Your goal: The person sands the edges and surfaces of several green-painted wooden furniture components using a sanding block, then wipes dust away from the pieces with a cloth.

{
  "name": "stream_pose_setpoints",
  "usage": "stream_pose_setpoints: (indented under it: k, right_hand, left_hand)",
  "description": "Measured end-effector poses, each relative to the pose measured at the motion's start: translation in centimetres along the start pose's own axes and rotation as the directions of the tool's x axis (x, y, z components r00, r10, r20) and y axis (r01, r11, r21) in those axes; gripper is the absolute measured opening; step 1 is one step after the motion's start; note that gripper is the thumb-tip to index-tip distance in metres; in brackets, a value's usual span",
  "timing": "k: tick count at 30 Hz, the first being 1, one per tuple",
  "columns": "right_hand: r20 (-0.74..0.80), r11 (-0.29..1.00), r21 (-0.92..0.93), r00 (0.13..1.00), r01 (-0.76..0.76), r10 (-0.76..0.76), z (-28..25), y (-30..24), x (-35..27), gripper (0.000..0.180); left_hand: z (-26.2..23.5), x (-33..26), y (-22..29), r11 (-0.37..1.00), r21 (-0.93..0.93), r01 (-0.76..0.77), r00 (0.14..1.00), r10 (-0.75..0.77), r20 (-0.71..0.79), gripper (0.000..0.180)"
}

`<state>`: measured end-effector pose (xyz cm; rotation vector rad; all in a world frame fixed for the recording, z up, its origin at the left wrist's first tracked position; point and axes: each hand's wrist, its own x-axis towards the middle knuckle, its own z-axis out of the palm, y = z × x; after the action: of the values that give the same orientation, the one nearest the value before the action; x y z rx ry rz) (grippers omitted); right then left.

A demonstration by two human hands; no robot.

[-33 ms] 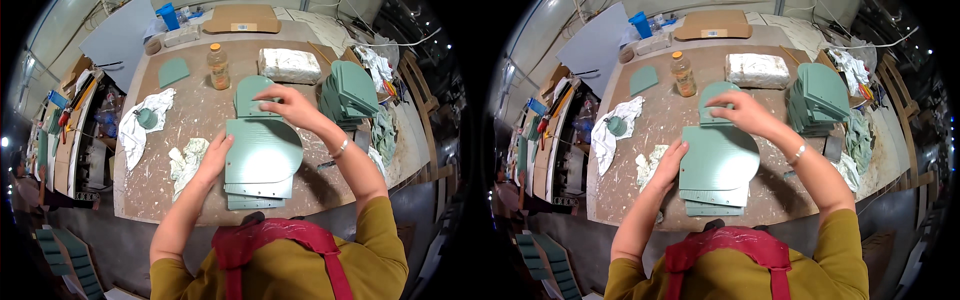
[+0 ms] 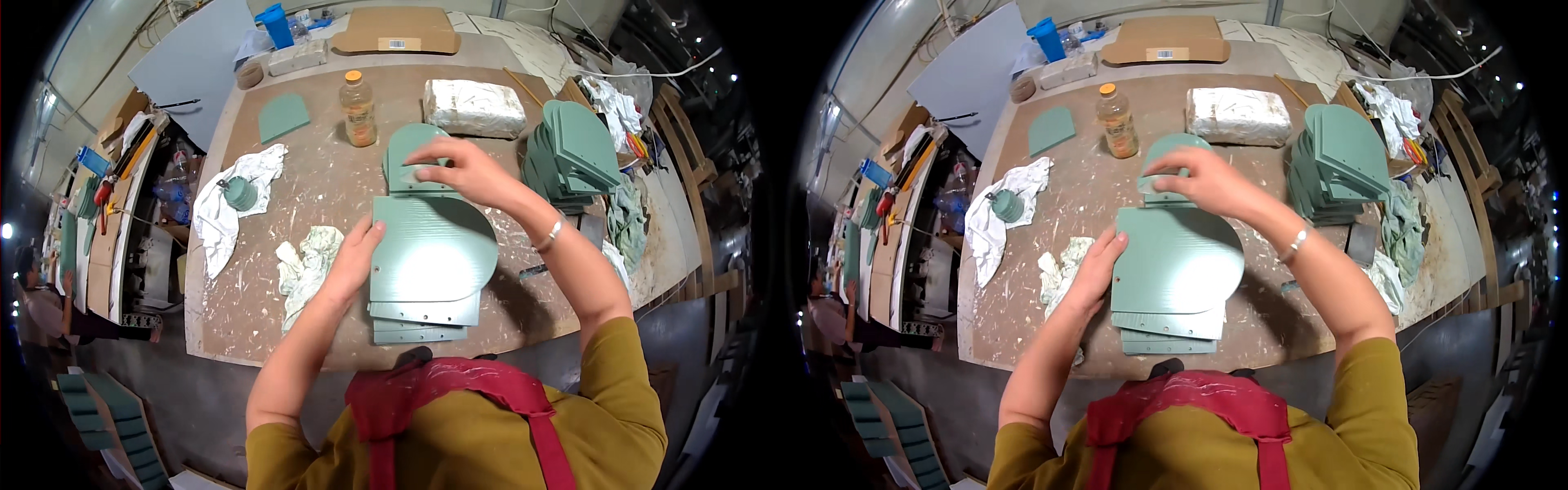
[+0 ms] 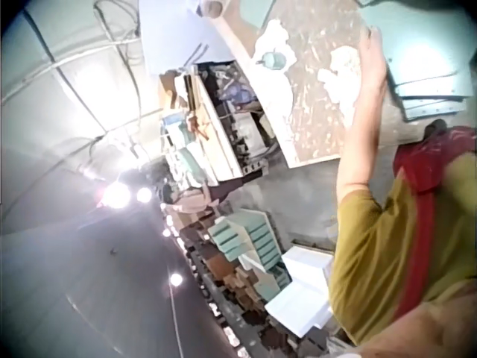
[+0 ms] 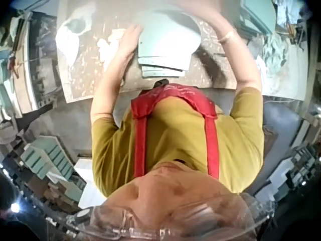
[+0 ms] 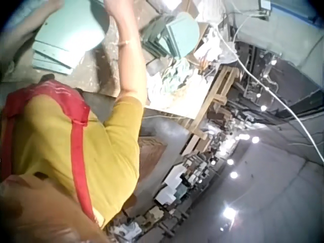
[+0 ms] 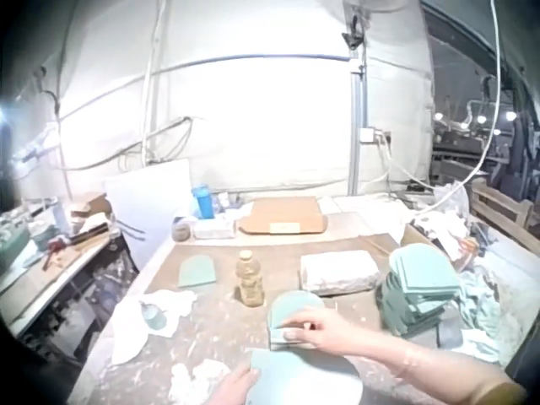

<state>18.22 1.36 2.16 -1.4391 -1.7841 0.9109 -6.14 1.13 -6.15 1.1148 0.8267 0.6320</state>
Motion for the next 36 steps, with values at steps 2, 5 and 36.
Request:
stream_pose_setpoints:
  k: [2, 5, 36]
  right_hand:
    - [0.05, 0.997, -0.042, 0.997, 0.066, -0.063, 0.9, 1.0, 2.2, 0.027]
    - [0.145, 0.988, -0.085, 0.982, 0.132, -0.119, 2.3, 1.8, 3.8, 0.027]
    - [0.165, 0.994, -0.073, 0.984, 0.077, -0.064, 0.3, 2.3, 1.1, 0.026]
  left_hand:
    - [0.6, 0.1, 0.4, 0.999, -0.031, 0.007, 1.0, -0.007, 0.009, 0.05]
    - [0.7, 0.3, -0.4, 0.994, -0.101, -0.031, 1.0, 0.031, -0.002, 0.047]
    - [2.2, -0.2, 0.7, 0.981, -0.196, -0.006, 0.995, -0.015, -0.103, 0.038]
